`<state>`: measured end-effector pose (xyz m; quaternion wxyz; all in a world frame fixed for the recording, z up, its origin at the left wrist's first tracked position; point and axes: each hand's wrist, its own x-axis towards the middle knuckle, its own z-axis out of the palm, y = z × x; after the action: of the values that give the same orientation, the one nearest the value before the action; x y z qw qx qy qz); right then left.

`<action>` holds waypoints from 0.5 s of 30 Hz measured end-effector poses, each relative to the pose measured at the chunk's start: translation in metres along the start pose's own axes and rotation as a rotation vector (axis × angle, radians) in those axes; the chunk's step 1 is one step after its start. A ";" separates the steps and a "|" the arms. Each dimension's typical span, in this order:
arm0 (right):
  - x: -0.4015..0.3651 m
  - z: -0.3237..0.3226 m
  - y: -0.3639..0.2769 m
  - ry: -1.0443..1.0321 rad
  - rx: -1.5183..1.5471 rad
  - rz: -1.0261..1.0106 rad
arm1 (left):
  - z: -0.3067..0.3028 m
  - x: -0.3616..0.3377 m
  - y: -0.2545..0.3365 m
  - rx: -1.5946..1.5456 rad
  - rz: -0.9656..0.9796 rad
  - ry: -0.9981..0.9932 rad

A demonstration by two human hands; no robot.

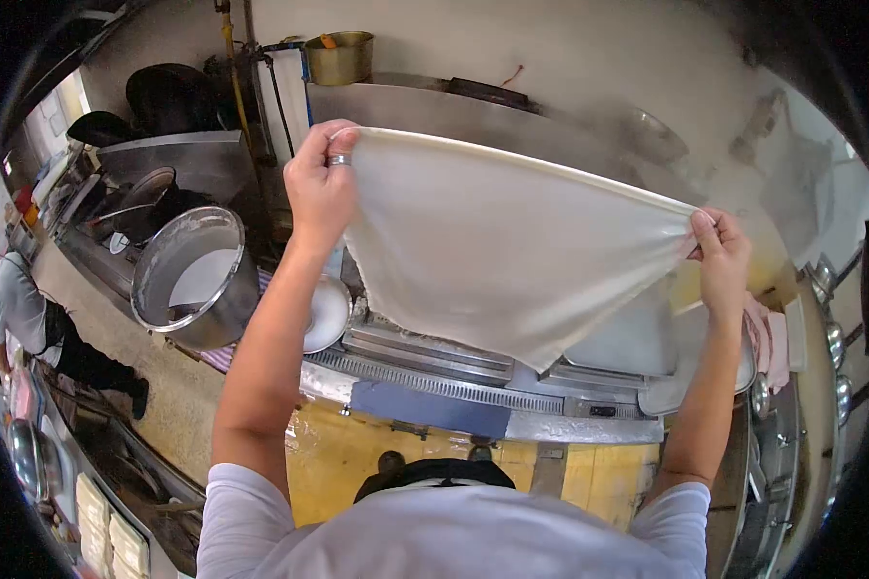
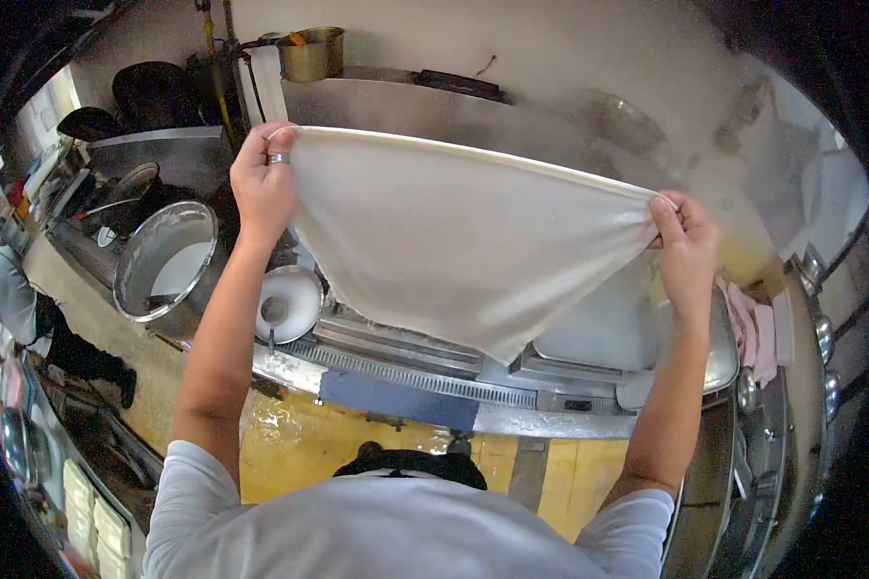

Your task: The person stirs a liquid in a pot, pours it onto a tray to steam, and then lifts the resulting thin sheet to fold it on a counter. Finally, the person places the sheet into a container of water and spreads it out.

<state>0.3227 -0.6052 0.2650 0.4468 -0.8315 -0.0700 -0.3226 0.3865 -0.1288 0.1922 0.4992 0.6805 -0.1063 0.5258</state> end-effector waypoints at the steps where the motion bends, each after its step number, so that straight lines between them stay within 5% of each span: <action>1: -0.005 0.007 -0.008 -0.005 0.005 0.004 | -0.008 0.004 -0.005 0.002 0.005 0.004; 15: -0.047 0.038 -0.050 0.023 -0.048 0.081 | -0.067 0.008 -0.019 0.052 0.059 0.027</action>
<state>0.2838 -0.5373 0.2572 0.4400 -0.8405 -0.0233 -0.3154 0.3622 -0.0639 0.1843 0.4671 0.6826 -0.1061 0.5520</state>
